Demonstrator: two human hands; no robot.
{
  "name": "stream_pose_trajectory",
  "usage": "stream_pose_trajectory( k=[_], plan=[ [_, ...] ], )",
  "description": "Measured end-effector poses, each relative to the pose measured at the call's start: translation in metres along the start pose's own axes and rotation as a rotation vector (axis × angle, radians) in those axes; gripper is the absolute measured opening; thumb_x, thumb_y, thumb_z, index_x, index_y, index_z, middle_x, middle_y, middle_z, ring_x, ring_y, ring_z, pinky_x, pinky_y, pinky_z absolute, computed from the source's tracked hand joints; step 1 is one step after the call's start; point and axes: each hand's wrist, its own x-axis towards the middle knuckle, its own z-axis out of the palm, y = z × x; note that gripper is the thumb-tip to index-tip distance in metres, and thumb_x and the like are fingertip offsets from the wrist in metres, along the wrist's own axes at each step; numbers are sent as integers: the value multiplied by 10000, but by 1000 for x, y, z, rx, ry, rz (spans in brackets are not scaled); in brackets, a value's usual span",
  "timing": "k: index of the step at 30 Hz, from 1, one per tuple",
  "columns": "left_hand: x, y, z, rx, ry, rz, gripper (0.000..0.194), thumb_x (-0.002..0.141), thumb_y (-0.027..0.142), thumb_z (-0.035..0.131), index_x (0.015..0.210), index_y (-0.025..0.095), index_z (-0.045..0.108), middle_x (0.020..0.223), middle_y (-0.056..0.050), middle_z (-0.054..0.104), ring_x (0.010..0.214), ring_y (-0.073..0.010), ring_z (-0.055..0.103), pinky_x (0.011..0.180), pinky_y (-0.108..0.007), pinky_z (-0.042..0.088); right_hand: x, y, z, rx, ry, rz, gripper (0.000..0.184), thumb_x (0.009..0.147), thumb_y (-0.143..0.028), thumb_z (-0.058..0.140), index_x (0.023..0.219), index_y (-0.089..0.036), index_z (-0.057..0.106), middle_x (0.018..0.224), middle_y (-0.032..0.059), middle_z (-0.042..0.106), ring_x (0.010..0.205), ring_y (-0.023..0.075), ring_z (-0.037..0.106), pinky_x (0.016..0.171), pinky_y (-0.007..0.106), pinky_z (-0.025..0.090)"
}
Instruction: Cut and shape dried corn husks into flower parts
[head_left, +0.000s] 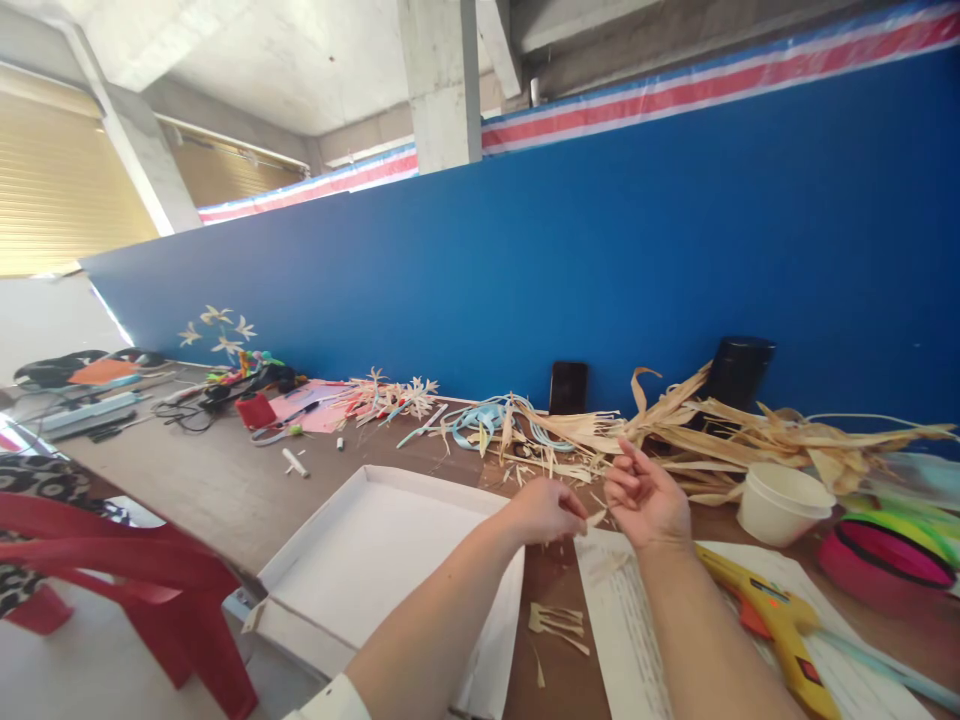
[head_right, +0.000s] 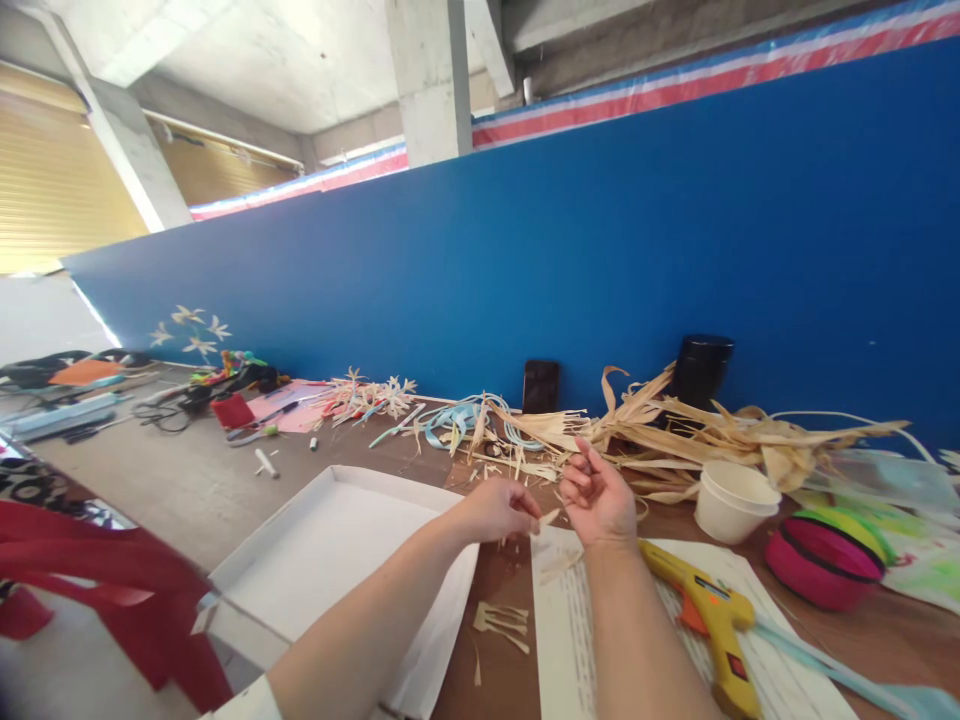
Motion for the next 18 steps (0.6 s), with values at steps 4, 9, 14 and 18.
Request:
stream_pose_trajectory(
  k=[4,9,14,18],
  plan=[
    [-11,7,1,189,62,41,299,674,459,581,855,239,673,697,16,655,603,-116,565,559,-196,423,0,-1,0,-4,14,-4,235,675,-147,644,908,-136,610,613,-29,530,409,24,432,278,98,294],
    [-9,17,-39,396,407,-167,219,771,329,465,849,260,658,821,4,671,744,-144,591,660,-223,425,0,0,1,-15,23,-4,214,692,-151,630,905,-147,611,611,-38,519,410,23,420,272,97,288],
    [6,17,-45,457,419,-227,209,746,264,490,863,244,662,905,-39,667,840,-179,598,708,-238,431,1,1,0,-52,18,-18,216,693,-170,641,906,-156,613,617,-39,513,413,27,417,267,104,287],
    [28,13,-33,488,429,-272,228,756,238,472,883,238,661,936,-67,659,839,-197,604,723,-275,444,0,0,0,-32,31,-18,224,695,-149,636,917,-151,609,616,-39,506,412,23,420,267,99,282]
  ],
)
